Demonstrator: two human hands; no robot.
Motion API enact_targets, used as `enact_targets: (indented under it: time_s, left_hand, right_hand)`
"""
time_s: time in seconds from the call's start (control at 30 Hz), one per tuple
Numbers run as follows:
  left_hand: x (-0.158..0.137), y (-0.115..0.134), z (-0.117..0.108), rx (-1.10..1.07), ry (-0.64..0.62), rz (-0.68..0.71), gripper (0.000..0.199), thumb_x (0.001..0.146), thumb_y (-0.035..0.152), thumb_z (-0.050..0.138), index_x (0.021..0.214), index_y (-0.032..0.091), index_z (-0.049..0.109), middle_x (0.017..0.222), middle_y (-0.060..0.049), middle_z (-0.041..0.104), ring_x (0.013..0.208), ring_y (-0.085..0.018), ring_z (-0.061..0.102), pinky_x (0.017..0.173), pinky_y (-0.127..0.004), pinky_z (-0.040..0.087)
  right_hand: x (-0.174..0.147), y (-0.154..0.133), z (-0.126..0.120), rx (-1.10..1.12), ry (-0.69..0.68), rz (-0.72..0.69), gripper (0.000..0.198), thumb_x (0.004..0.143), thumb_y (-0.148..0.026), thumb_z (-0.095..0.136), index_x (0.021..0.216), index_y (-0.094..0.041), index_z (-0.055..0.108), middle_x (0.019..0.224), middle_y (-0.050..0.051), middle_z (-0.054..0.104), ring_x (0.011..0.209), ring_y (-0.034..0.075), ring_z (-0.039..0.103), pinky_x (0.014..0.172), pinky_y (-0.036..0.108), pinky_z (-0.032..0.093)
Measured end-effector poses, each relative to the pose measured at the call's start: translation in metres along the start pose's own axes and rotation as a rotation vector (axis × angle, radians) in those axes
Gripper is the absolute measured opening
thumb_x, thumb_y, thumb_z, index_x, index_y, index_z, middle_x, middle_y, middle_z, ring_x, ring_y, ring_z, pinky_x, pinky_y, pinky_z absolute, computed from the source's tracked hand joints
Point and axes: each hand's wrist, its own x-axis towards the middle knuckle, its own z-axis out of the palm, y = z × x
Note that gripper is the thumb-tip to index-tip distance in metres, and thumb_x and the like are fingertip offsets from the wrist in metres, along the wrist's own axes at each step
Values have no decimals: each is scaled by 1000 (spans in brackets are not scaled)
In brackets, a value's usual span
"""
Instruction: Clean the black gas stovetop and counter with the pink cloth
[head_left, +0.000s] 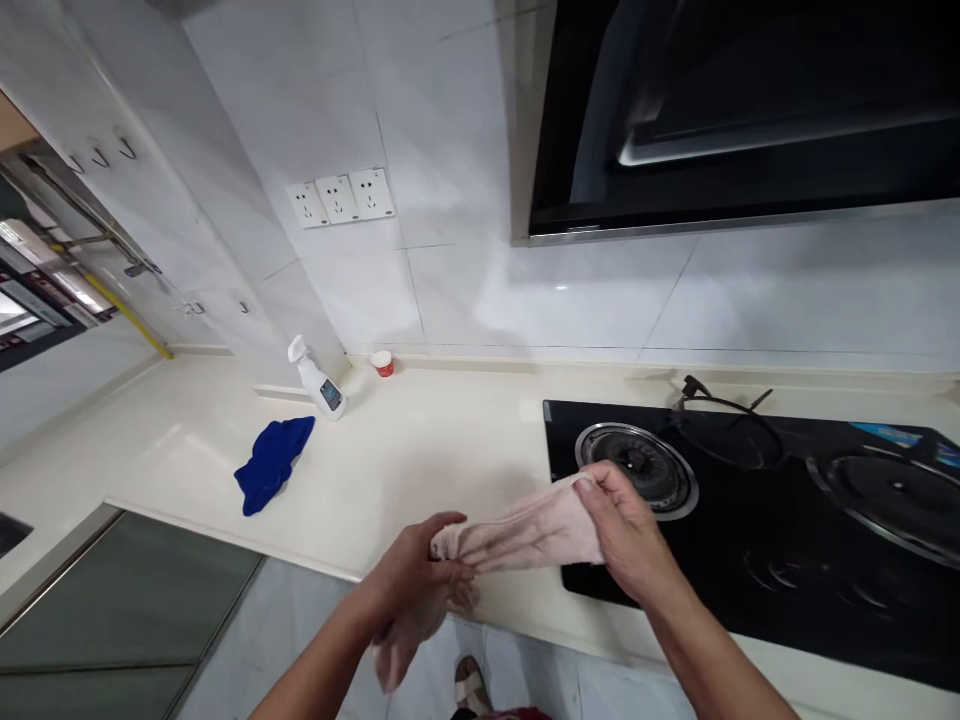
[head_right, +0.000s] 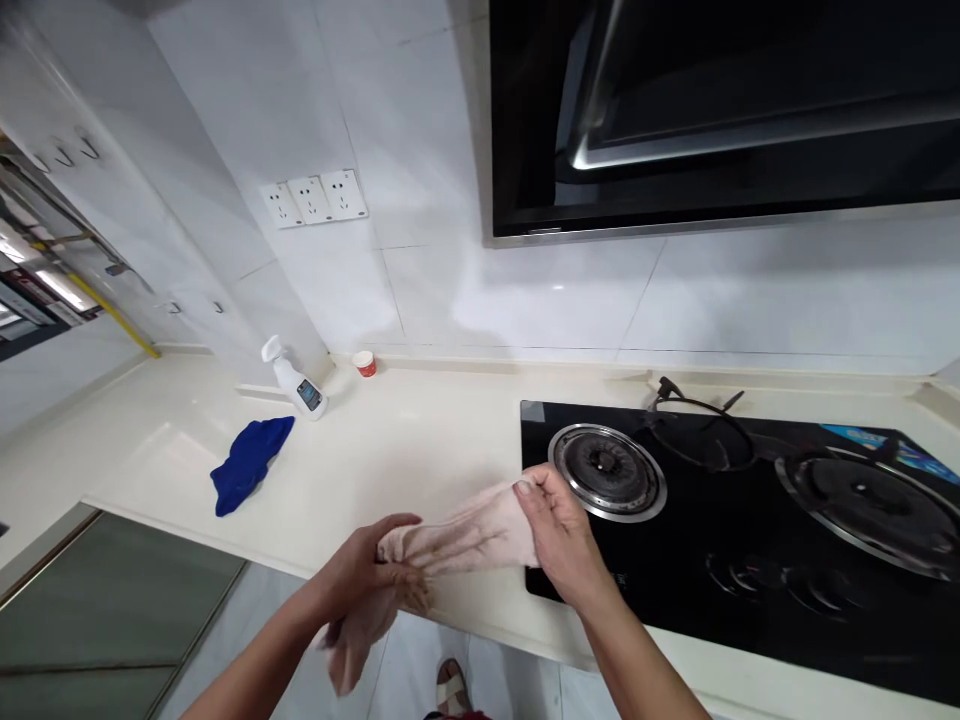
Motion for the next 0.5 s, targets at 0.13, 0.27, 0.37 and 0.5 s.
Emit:
enact_targets:
  time_s: [0.13,0.27,0.37,0.5]
  left_hand:
    - [13,7,-33,234,-57,168,14,82,21,53,69,20,59,81,0,55,74,-14,52,65,-25,39]
    - [31,5,-50,310,87,242,17,76,12,45,84,21,57,85,0,57,75,-14,53,69,-26,41]
    - [49,6,-53,396,250,267,21,74,12,44,89,22,55,83,0,57,72,-15,52,67,-27,40]
    - [71,17,-60,455,288,287,19,72,12,45,84,22,55,84,-1,56,73,-15,51,67,-27,39]
  right_hand:
    - [0,-39,13,-105,64,-229,27,87,-50,65,90,-24,57,70,-3,50,59,11,44,51,23,38]
    - [-4,-64,31,-122,144,-353,22,85,-43,70,91,-25,59,72,-3,54,59,11,48,50,23,41]
    - [-4,-87,43,-131,194,-388,20,83,-39,73,90,-25,60,72,-2,56,56,11,49,46,22,39]
    - [13,-126,52,-93,291,-436,19,84,-38,71,85,-25,58,67,-4,54,51,9,47,43,20,39]
